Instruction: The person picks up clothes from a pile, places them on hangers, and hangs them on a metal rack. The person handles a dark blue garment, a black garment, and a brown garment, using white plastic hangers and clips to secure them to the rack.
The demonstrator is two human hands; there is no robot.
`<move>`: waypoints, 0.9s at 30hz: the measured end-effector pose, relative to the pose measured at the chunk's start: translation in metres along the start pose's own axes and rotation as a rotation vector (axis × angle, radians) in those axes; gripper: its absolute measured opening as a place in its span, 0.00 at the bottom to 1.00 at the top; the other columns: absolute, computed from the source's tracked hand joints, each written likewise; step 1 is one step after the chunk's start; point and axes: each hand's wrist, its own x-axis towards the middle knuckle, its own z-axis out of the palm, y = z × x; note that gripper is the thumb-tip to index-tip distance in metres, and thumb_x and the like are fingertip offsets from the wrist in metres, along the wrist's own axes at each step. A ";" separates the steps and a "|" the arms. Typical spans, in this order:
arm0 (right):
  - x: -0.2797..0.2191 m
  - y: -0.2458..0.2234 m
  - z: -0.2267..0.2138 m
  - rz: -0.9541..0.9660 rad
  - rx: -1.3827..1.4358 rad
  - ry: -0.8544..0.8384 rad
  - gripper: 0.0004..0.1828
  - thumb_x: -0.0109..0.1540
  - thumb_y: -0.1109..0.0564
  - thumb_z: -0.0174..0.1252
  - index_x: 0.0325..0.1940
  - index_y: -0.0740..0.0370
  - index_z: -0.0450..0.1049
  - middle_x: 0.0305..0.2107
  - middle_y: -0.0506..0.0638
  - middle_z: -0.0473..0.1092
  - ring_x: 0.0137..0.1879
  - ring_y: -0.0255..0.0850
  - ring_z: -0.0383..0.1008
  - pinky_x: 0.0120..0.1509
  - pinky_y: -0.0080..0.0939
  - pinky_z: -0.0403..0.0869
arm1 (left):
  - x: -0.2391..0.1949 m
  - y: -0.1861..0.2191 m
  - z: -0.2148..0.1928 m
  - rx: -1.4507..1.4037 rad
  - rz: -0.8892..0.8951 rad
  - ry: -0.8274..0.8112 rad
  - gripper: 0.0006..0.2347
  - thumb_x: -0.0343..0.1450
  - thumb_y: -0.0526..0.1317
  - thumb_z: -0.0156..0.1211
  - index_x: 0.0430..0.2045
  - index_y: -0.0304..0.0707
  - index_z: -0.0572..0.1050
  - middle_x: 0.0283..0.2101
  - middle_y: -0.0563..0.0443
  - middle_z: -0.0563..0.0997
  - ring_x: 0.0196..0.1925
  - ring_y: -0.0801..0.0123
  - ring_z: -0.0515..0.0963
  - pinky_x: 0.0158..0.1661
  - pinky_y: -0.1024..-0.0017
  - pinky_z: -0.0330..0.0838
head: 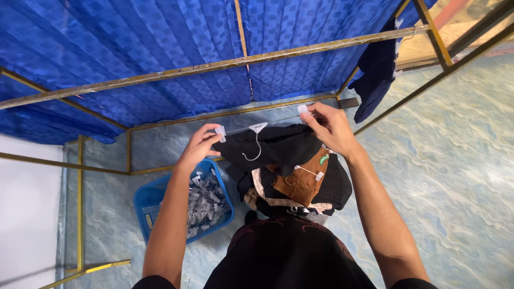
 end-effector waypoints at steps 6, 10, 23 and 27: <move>-0.003 -0.028 -0.015 -0.236 -0.173 -0.004 0.13 0.68 0.53 0.61 0.45 0.68 0.77 0.32 0.55 0.74 0.34 0.42 0.75 0.37 0.41 0.72 | 0.012 0.037 0.049 0.406 0.425 0.109 0.17 0.72 0.37 0.58 0.57 0.41 0.75 0.58 0.48 0.80 0.61 0.62 0.78 0.60 0.60 0.72; -0.004 -0.042 -0.027 -0.321 -0.253 -0.041 0.13 0.67 0.53 0.62 0.44 0.67 0.78 0.35 0.58 0.75 0.39 0.50 0.76 0.41 0.45 0.73 | 0.006 0.089 0.128 0.205 0.702 -0.181 0.23 0.69 0.40 0.70 0.59 0.37 0.71 0.59 0.46 0.76 0.64 0.61 0.74 0.62 0.60 0.67; -0.035 -0.057 -0.093 -0.242 -0.370 -0.237 0.48 0.43 0.67 0.69 0.69 0.57 0.66 0.40 0.59 0.73 0.44 0.53 0.77 0.49 0.46 0.77 | -0.010 0.133 0.209 -0.013 0.670 -0.467 0.26 0.77 0.32 0.58 0.73 0.45 0.64 0.43 0.51 0.82 0.45 0.79 0.80 0.51 0.77 0.77; -0.036 -0.054 -0.093 -0.109 -0.349 -0.202 0.43 0.49 0.67 0.70 0.67 0.53 0.67 0.34 0.52 0.78 0.41 0.48 0.81 0.45 0.44 0.80 | -0.008 0.128 0.200 0.081 0.651 -0.425 0.23 0.79 0.37 0.53 0.72 0.48 0.61 0.42 0.54 0.82 0.38 0.81 0.74 0.38 0.80 0.71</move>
